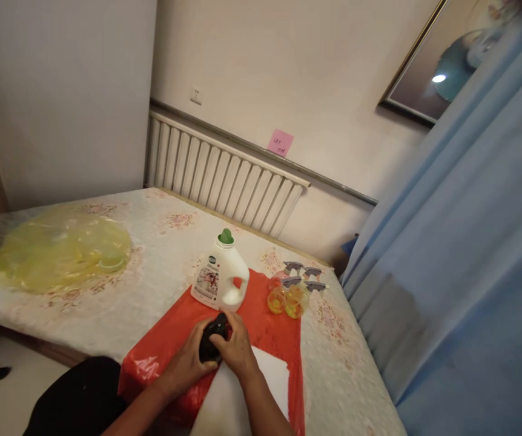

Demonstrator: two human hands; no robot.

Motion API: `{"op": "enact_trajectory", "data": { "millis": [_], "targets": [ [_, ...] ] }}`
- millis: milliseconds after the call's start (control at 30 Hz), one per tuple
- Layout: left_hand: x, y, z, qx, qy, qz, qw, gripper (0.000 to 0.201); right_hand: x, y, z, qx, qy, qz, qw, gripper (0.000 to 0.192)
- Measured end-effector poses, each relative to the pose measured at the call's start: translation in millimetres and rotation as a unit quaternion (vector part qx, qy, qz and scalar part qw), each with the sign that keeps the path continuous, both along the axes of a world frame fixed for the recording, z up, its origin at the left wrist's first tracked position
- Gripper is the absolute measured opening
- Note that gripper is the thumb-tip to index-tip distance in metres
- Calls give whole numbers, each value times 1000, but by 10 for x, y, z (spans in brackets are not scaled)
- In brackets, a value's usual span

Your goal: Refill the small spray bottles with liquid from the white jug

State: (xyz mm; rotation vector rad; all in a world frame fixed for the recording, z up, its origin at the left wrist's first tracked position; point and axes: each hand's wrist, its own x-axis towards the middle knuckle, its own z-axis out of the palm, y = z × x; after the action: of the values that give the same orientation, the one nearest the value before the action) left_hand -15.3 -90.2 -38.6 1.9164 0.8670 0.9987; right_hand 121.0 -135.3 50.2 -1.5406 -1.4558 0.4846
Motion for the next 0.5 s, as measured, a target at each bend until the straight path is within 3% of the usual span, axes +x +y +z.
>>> {"op": "enact_trajectory", "data": {
  "millis": [100, 200, 367, 500],
  "targets": [
    [7, 7, -6, 7, 3, 7, 1000, 80, 62, -17, 41, 0, -7, 36, 999, 42],
    [10, 6, -6, 2, 12, 20, 1000, 78, 52, 1, 26, -4, -2, 14, 1000, 30],
    [3, 9, -18, 8, 13, 12, 1000, 79, -49, 45, -47, -6, 11, -56, 998, 29],
    [3, 22, -43, 12, 5, 10, 1000, 80, -56, 20, -12, -1, 5, -49, 999, 29]
  ]
}}
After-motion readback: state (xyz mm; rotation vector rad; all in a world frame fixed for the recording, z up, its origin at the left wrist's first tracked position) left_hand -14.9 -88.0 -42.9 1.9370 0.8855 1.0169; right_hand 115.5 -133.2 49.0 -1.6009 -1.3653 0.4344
